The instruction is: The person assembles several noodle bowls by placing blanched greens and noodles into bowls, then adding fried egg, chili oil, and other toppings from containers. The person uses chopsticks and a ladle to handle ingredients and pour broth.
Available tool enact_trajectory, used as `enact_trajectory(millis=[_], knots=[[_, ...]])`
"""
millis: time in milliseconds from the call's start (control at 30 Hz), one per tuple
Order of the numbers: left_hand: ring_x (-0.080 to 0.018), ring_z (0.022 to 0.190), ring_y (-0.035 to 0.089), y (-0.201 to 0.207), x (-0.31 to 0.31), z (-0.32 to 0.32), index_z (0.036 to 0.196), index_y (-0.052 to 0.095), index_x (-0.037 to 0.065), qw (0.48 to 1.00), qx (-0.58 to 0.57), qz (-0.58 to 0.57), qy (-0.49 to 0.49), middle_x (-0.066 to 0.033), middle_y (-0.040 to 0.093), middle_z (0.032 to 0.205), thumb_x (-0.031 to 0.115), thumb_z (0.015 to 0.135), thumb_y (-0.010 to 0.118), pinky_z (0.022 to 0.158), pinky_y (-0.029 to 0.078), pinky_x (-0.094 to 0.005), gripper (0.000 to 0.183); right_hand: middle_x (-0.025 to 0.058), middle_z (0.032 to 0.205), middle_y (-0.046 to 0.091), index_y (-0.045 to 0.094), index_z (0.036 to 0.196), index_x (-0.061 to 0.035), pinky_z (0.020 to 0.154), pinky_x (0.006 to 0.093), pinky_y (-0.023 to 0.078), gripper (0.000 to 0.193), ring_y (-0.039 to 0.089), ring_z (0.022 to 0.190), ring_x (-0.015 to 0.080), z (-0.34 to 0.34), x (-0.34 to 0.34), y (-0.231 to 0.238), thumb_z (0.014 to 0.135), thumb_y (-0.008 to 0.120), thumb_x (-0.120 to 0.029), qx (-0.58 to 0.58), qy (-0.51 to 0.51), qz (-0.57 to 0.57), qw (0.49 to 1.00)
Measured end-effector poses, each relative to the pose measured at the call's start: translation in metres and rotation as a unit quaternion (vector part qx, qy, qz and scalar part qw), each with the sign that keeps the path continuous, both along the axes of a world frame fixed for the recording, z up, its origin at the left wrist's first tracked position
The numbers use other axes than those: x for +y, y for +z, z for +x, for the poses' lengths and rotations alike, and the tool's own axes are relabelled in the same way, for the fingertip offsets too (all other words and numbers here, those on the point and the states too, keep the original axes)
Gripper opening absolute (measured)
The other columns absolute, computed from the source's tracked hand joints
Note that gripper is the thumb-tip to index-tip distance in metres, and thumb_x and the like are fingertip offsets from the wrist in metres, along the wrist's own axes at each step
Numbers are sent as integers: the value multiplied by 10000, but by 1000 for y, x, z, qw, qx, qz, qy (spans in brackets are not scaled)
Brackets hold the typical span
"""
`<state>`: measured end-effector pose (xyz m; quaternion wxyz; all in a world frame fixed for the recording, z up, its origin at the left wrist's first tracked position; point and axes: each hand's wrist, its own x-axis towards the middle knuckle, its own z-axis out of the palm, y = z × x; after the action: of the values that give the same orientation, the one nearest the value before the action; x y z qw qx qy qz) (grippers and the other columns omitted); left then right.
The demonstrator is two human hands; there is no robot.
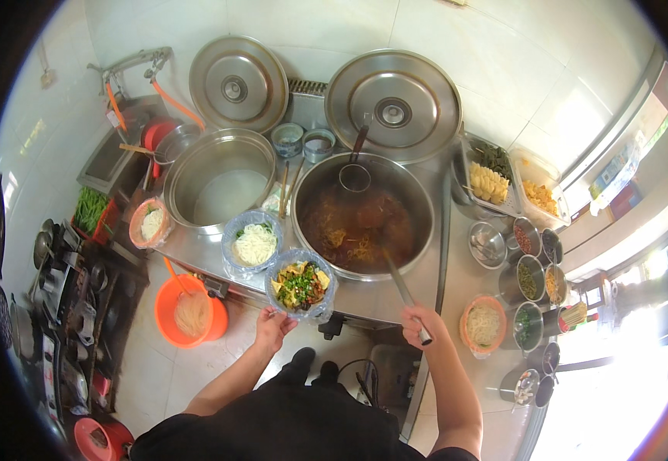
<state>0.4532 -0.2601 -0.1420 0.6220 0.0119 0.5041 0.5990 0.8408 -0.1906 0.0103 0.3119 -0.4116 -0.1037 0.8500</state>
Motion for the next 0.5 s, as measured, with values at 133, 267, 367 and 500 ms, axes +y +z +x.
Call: enact_trajectory(millis=[133,267,367,500], knots=[[-306,850,689,-2,-1,1,1155,413,114,1000,3,7,-1,-118,611,1009,-33,912,611,765,628,-468,347,0,646,448,447,1074,-124,336,248,321,159,389,397,69,1,-31,37,963,530,-46,-28,-36,1,999],[-286,829,685,-3,-1,2,1199,401,77,1000,8,3,3,-143,598,1036,-23,913,614,753,632,-443,371,9,679,463,470,1150,-112,332,247,328,248,400,388,67,3,-61,80,935,514,3,-75,-22,12,997],[-280,817,684,-4,-2,4,1188,403,86,1000,12,4,8,-143,610,1027,-21,915,615,759,630,-449,362,21,697,471,472,1263,-98,332,245,329,364,404,381,73,5,-83,112,921,514,18,-65,0,17,998],[-279,808,682,-3,-4,6,1176,410,93,1000,13,14,22,-140,620,1013,-21,914,617,765,629,-453,353,41,722,483,426,1417,-80,336,246,335,530,407,381,81,10,-116,148,907,513,29,-39,4,6,999]])
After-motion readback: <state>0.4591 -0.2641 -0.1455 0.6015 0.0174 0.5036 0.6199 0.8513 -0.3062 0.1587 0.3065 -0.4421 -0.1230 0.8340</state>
